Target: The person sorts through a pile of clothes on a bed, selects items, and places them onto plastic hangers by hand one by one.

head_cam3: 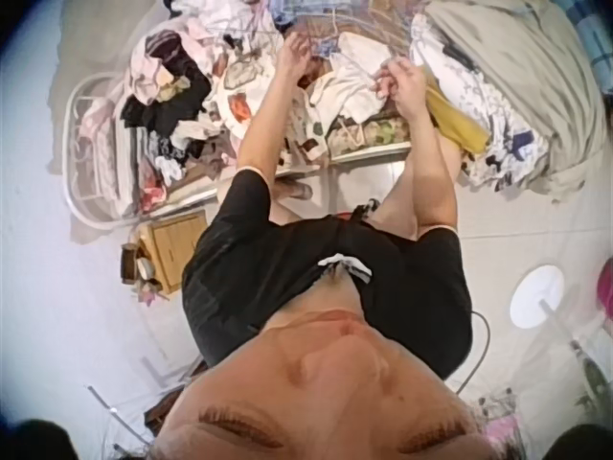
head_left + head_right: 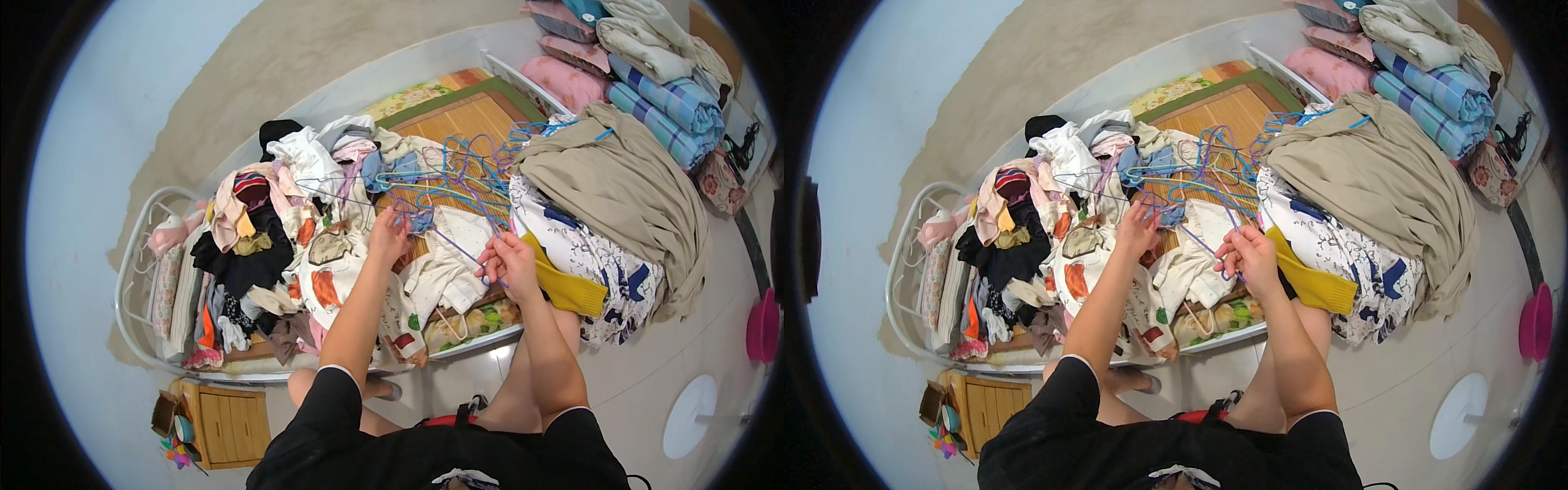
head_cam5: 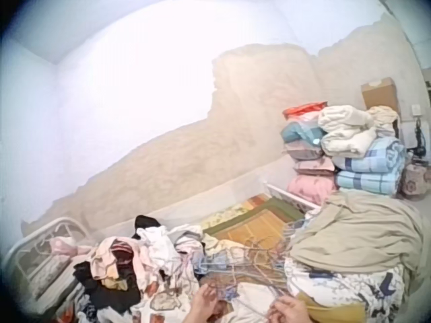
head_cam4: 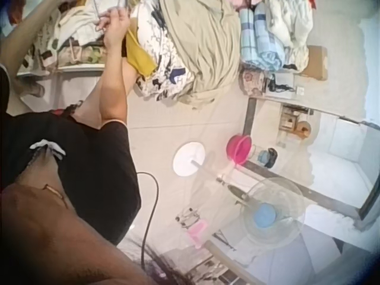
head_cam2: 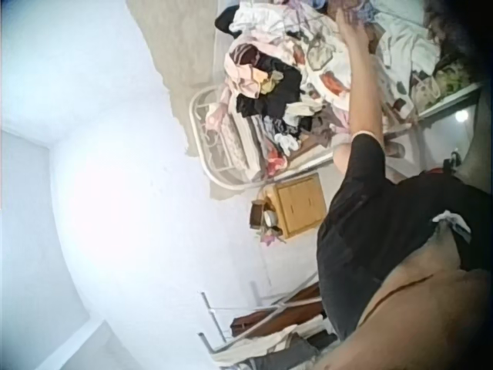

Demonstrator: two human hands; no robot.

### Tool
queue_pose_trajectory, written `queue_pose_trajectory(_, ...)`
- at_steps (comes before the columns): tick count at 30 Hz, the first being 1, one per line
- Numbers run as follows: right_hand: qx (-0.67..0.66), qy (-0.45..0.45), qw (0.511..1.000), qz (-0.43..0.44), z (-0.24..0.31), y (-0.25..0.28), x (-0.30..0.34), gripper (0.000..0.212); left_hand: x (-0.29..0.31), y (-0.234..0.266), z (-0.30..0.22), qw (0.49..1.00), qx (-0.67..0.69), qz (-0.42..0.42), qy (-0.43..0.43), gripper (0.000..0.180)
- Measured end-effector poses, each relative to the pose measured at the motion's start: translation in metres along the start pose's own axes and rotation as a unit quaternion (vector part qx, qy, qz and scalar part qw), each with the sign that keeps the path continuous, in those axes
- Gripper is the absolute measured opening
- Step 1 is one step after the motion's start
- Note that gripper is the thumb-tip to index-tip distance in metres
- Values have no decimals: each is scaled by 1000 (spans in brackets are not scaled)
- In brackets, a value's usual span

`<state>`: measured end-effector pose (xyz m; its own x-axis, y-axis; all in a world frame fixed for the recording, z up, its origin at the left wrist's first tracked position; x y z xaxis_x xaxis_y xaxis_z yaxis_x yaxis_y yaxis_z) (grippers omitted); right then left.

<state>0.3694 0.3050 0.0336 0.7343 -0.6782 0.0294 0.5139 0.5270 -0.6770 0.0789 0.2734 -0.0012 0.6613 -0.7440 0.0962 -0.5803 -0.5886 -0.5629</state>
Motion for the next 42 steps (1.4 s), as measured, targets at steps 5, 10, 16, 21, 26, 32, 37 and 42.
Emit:
queue_pose_trajectory(5,32,-5,999,-6,0,7,2,17,-17,-5,3,982,-157,-102,-22,42)
queue_pose_trajectory(10,67,0,997,38,-2,-11,6,18,-53,45,-38,758,-479,-255,-362,53)
queue_pose_trajectory(16,135,-6,990,39,-2,-5,7,17,-51,11,-51,950,-173,-38,-255,41)
queue_pose_trajectory(21,158,8,987,42,-17,-15,2,17,-56,29,-41,952,-192,-5,-237,37)
queue_pose_trajectory(26,192,21,980,45,-28,-14,1,16,-49,30,-33,967,-151,-13,-207,40)
queue_pose_trajectory(32,220,1,973,71,-26,-24,0,16,-38,46,-49,946,-194,-56,-255,37)
queue_pose_trajectory(37,160,-37,984,71,-28,-15,-7,18,-4,29,-57,901,-358,-83,-232,40)
queue_pose_trajectory(42,119,-31,991,60,-24,-19,-3,18,53,28,-64,747,-500,-158,-408,44)
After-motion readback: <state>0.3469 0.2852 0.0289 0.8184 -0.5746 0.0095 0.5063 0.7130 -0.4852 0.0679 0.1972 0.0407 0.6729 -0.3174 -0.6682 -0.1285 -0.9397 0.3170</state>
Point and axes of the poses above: each hand's wrist, its own x-axis away from the middle knuckle, its own y-axis out of the back of the hand, z = x × y, the point moved 2 cm from there along -x, towards the middle knuckle, and after that the axes turned 10 degrees about -y, right-handed, at the moved point
